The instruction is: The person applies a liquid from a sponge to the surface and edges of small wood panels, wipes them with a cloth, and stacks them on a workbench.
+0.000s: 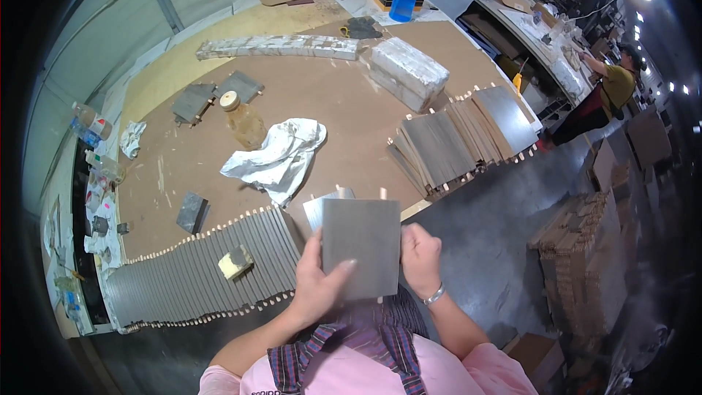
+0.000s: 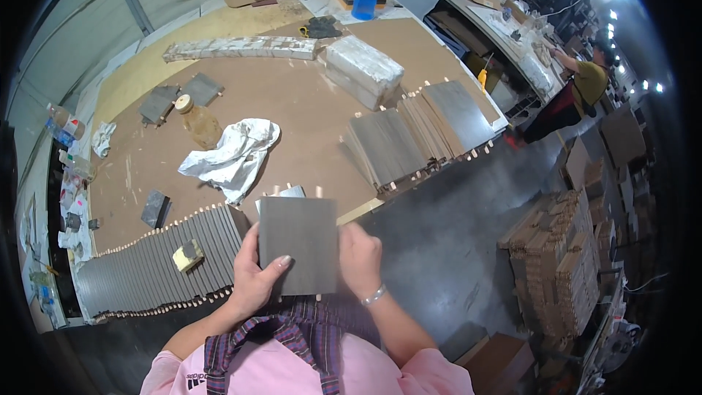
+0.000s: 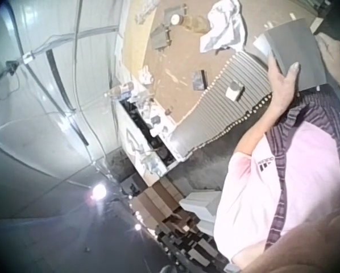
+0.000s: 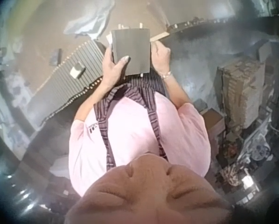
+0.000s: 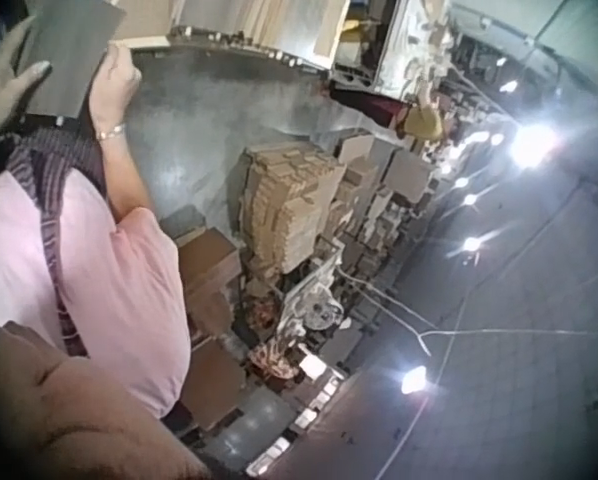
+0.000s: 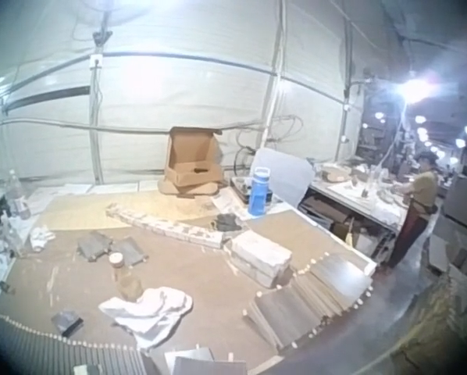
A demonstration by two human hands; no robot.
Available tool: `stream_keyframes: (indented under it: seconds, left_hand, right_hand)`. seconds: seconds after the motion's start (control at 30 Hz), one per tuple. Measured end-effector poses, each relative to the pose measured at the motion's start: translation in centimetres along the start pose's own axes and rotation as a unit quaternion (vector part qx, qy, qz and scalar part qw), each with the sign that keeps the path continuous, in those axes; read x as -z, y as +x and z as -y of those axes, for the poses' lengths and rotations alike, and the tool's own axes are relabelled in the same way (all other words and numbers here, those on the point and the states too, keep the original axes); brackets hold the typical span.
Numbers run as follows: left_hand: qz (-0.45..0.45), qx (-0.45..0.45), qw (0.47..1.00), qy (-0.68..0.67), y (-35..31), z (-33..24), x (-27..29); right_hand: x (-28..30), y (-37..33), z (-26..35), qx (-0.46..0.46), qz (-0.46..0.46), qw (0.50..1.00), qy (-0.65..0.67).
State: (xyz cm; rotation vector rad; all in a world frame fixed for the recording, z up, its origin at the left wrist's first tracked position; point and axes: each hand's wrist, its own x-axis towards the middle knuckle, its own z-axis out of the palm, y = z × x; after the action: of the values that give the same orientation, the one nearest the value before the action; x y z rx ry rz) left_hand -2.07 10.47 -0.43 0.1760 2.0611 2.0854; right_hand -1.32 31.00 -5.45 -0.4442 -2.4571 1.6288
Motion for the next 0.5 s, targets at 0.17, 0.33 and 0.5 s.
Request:
stream_keyframes:
  seconds: [0.17, 0.33, 0.5]
  left_hand:
    - [-0.050, -0.067, 0.996, 0.038, -0.1, -0.5, 1.3]
    - [0.001, 0.000, 0.998, 0.057, -1.4, -0.3, 0.6]
    - [-0.011, 0.050, 0.991, 0.122, -1.8, -0.4, 3.6]
  right_hand:
    - [1.4, -1.1, -0.3, 0.084, 0.011, 0.993, -0.076]
    - [-0.1, -1.4, 2.7, -0.177, 0.236, 0.826, 0.480]
    - [-1.4, -1.0, 3.5, -0.214, 0.236, 0.806, 0.500]
